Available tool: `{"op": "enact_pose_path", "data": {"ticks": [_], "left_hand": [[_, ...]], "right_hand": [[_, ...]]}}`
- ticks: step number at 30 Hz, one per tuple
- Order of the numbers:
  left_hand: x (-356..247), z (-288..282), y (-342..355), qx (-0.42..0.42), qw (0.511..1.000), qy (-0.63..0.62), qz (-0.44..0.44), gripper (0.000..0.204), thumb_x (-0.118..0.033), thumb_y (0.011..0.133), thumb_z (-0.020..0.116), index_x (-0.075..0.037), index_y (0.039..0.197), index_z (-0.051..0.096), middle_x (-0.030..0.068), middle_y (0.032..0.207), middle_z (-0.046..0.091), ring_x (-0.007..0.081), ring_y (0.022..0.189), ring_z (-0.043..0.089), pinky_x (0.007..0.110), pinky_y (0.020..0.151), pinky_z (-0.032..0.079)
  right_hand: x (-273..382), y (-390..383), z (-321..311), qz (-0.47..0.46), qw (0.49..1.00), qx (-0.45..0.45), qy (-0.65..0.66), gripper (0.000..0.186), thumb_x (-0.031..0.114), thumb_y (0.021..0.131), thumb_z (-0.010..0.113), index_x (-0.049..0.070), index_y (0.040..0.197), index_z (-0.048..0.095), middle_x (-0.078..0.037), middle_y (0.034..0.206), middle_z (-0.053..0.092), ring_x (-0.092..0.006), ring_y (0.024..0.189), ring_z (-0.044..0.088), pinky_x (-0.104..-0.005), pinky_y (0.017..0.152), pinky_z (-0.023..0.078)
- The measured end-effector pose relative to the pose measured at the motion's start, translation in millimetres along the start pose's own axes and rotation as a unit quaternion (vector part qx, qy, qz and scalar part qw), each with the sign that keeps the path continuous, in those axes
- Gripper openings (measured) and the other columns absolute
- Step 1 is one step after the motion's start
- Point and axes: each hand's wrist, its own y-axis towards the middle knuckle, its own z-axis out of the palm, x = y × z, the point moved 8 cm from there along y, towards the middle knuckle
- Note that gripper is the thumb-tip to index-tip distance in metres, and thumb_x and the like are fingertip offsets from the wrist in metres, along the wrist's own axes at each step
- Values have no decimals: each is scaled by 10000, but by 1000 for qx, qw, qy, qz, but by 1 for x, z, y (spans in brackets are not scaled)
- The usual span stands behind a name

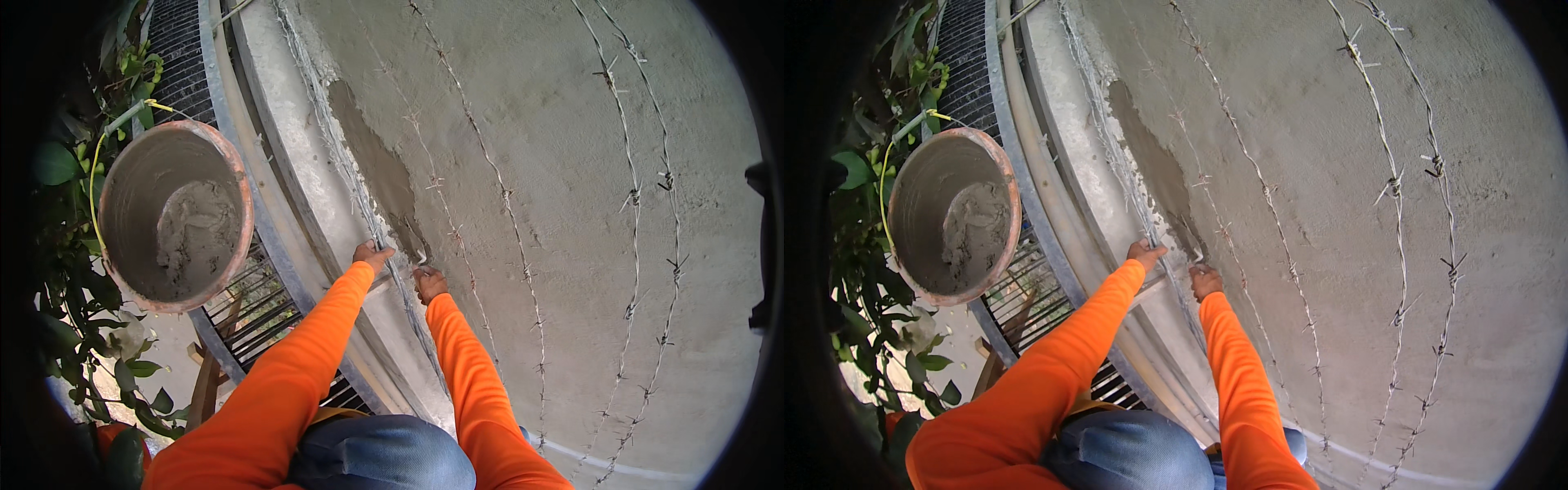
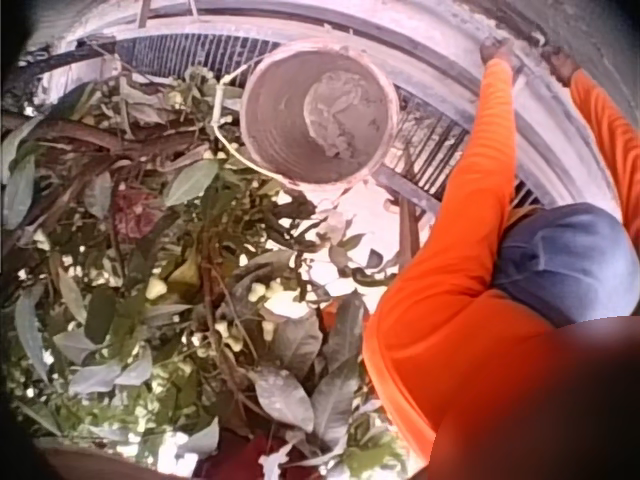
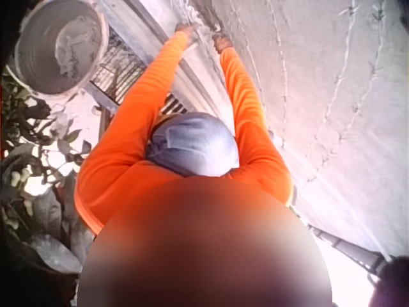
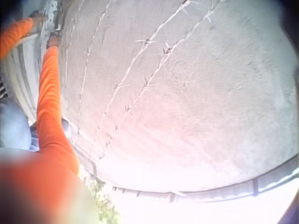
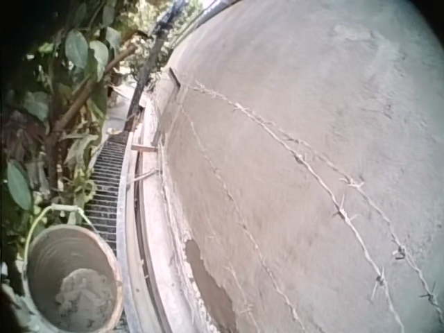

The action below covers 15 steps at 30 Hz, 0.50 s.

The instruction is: The person removes loose concrete from a wall using a hammer and chisel, then applies fresh cement with a trowel to fill the damaged area. The person works on a vertical wall section near barbed wire, using a bucket of cement and a ladder for access.

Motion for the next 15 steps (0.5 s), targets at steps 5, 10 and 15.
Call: {"op": "enact_pose_path", "data": {"ticks": [5, 10, 15], "left_hand": [[1, -4, -4, -15, 1000, 19, -15, 539, -183, 766, 846, 110, 1159, 620, 139, 1073, 698, 211, 945, 661, 319, 853, 516], [5, -4, 2, -47, 998, 34, -7, 619, -190, 765, 851, 131, 1226, 590, 158, 1106, 695, 211, 970, 659, 321, 874, 513], [4, 1, 3, 5, 999, 31, -20, 631, -194, 772, 852, 137, 1234, 578, 170, 1131, 692, 212, 998, 657, 319, 895, 507]], "right_hand": [[-5, -16, -13, -20, 984, 26, 176, 427, 401, 924, 681, 102, 1228, 675, -34, 653, 566, -131, 468, 472, -325, 410, 374], [-18, -36, -23, -44, 986, 2, 159, 453, 418, 920, 685, 92, 1235, 679, -38, 662, 575, -144, 485, 490, -333, 429, 400], [-13, -17, -6, -8, 999, 26, 25, 491, 380, 925, 655, 80, 1313, 643, -85, 717, 641, -178, 547, 584, -350, 486, 485]]}}
